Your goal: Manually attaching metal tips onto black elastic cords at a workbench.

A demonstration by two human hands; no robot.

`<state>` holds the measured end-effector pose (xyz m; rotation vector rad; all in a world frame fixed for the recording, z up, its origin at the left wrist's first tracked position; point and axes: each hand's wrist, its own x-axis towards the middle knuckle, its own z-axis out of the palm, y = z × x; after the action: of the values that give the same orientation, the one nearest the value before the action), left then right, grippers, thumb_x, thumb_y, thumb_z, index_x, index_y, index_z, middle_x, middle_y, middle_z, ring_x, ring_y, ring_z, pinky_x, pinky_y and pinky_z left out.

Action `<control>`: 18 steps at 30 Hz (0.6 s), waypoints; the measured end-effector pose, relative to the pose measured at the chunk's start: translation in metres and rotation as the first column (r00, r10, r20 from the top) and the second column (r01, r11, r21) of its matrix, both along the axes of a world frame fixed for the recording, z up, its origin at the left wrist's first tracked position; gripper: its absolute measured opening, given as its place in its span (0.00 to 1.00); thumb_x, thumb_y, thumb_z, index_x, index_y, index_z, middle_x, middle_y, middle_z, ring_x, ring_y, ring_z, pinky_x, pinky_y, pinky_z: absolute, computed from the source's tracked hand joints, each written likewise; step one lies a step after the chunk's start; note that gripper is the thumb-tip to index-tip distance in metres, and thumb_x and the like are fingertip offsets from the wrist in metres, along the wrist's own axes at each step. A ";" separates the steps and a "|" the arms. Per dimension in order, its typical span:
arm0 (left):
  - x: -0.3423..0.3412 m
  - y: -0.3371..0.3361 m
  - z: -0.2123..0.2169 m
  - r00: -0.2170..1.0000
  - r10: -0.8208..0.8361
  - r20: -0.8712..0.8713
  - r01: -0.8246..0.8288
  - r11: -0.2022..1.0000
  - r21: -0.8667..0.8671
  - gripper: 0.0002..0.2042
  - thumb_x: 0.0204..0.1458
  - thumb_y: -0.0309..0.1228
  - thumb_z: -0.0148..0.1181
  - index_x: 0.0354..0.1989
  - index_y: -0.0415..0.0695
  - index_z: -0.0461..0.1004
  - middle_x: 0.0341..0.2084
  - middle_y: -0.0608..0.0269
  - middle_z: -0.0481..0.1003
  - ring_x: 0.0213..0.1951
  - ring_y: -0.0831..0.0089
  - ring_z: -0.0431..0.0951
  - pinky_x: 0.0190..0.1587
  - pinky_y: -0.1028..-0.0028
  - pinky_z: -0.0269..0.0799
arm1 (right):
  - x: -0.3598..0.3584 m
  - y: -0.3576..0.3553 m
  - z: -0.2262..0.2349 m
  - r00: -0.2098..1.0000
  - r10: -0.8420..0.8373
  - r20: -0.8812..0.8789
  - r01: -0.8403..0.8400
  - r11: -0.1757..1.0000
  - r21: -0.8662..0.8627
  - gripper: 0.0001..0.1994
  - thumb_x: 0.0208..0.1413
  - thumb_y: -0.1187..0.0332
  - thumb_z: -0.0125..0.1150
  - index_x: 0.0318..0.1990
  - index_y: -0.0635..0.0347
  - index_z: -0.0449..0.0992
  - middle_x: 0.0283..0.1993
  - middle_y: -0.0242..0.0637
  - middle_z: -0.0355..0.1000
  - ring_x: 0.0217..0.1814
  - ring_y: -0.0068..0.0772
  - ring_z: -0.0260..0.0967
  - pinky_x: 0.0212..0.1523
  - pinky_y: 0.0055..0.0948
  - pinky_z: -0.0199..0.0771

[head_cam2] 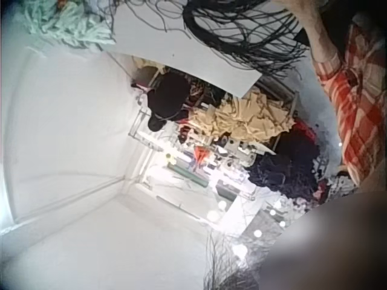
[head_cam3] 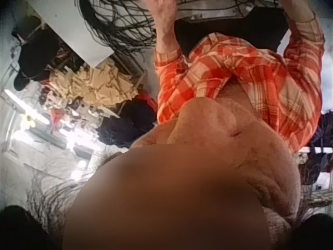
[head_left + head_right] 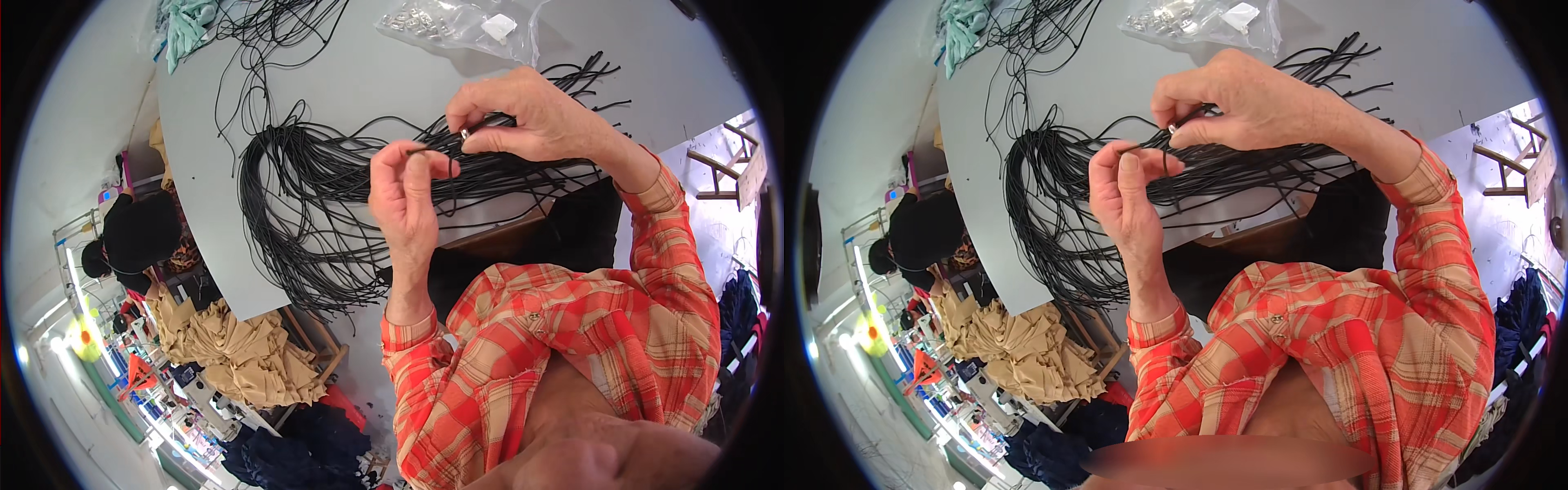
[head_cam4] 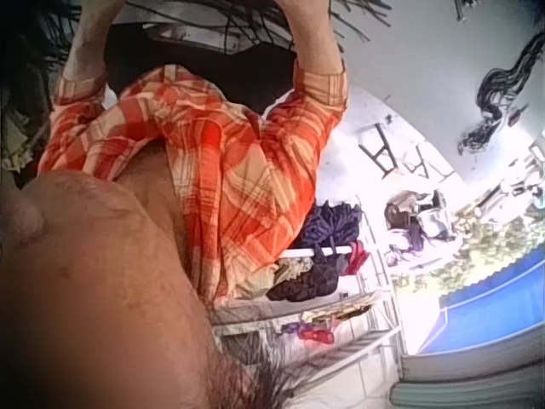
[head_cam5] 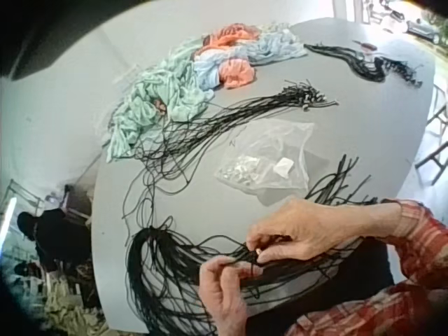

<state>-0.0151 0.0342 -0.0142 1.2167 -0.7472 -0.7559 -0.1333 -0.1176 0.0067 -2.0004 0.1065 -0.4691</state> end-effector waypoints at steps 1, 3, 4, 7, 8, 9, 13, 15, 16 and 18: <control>-0.001 0.001 -0.002 1.000 0.001 0.000 -0.001 1.000 0.000 0.07 0.57 0.25 0.47 0.41 0.35 0.63 0.25 0.61 0.72 0.27 0.80 0.71 0.30 0.81 0.68 | 0.002 0.000 0.000 1.000 -0.009 0.004 0.009 1.000 -0.011 0.10 0.44 0.75 0.62 0.35 0.63 0.70 0.29 0.35 0.70 0.29 0.29 0.70 0.31 0.25 0.68; -0.003 0.002 -0.006 0.988 -0.153 -0.024 0.154 0.987 0.045 0.08 0.57 0.26 0.48 0.42 0.34 0.65 0.25 0.63 0.71 0.24 0.82 0.69 0.26 0.81 0.66 | 0.004 0.001 -0.001 1.000 -0.018 0.008 0.018 1.000 -0.022 0.09 0.45 0.75 0.62 0.35 0.63 0.70 0.29 0.35 0.71 0.29 0.29 0.70 0.31 0.25 0.68; -0.008 0.001 -0.005 0.993 -0.119 -0.003 0.119 0.992 0.048 0.08 0.56 0.26 0.49 0.41 0.34 0.67 0.23 0.66 0.71 0.21 0.84 0.65 0.23 0.83 0.62 | 0.005 0.001 -0.002 0.999 -0.010 0.046 0.012 0.999 -0.033 0.09 0.45 0.75 0.62 0.35 0.63 0.70 0.29 0.35 0.71 0.29 0.29 0.70 0.31 0.25 0.68; 0.002 0.005 -0.005 0.994 -0.100 0.039 0.097 0.993 0.073 0.07 0.56 0.26 0.51 0.36 0.34 0.70 0.22 0.68 0.71 0.19 0.85 0.64 0.20 0.84 0.59 | 0.004 0.000 0.003 0.999 0.030 0.034 -0.028 0.998 -0.050 0.09 0.45 0.75 0.62 0.34 0.63 0.70 0.28 0.35 0.71 0.29 0.29 0.70 0.31 0.24 0.69; 0.001 0.006 -0.003 0.989 -0.083 0.122 0.071 0.993 0.098 0.07 0.56 0.26 0.50 0.34 0.34 0.71 0.21 0.68 0.71 0.19 0.86 0.63 0.20 0.85 0.59 | 0.002 0.000 0.005 0.998 0.060 -0.018 -0.061 0.997 -0.054 0.09 0.45 0.75 0.62 0.34 0.63 0.70 0.28 0.35 0.71 0.28 0.29 0.70 0.31 0.24 0.69; 0.003 0.007 -0.002 0.989 -0.084 0.121 0.072 0.993 0.097 0.07 0.56 0.26 0.50 0.34 0.34 0.71 0.21 0.68 0.71 0.19 0.86 0.63 0.20 0.85 0.59 | 0.002 0.000 0.005 0.998 0.059 -0.018 -0.060 0.997 -0.054 0.09 0.45 0.75 0.62 0.34 0.63 0.70 0.28 0.35 0.71 0.28 0.29 0.70 0.31 0.24 0.69; 0.009 0.012 0.002 0.975 -0.138 0.171 0.109 0.980 0.168 0.07 0.56 0.27 0.50 0.33 0.35 0.71 0.22 0.65 0.72 0.19 0.85 0.64 0.21 0.84 0.60 | 0.004 -0.001 0.004 0.998 0.063 0.009 -0.063 0.996 -0.056 0.09 0.44 0.74 0.62 0.34 0.63 0.70 0.26 0.35 0.70 0.26 0.29 0.69 0.28 0.25 0.68; 0.006 0.007 0.003 0.975 -0.153 0.162 0.120 0.973 0.198 0.07 0.56 0.27 0.50 0.33 0.35 0.71 0.23 0.65 0.73 0.20 0.85 0.66 0.22 0.84 0.61 | 0.005 -0.003 0.002 0.998 0.066 -0.012 -0.067 0.996 -0.066 0.09 0.44 0.74 0.63 0.33 0.63 0.70 0.25 0.34 0.70 0.25 0.30 0.69 0.27 0.26 0.68; 0.000 0.002 0.009 0.986 -0.072 0.152 0.049 0.988 0.149 0.07 0.56 0.27 0.50 0.33 0.35 0.71 0.24 0.64 0.73 0.22 0.83 0.67 0.24 0.83 0.63 | 0.006 -0.002 0.001 0.998 0.056 -0.015 -0.057 0.995 -0.087 0.09 0.44 0.74 0.62 0.33 0.63 0.70 0.24 0.35 0.69 0.25 0.30 0.69 0.27 0.26 0.68; -0.005 -0.004 0.016 0.980 0.023 0.200 -0.049 0.991 0.127 0.07 0.56 0.27 0.50 0.34 0.35 0.71 0.26 0.63 0.74 0.25 0.79 0.71 0.30 0.81 0.68 | 0.008 0.000 0.001 0.999 0.048 -0.018 -0.049 0.993 -0.108 0.09 0.43 0.75 0.62 0.33 0.63 0.70 0.23 0.35 0.69 0.25 0.31 0.69 0.27 0.26 0.67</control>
<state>-0.0197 0.0303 0.0018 1.4358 -0.8462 -0.6683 -0.1253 -0.1173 0.0072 -2.1081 0.0428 -0.4359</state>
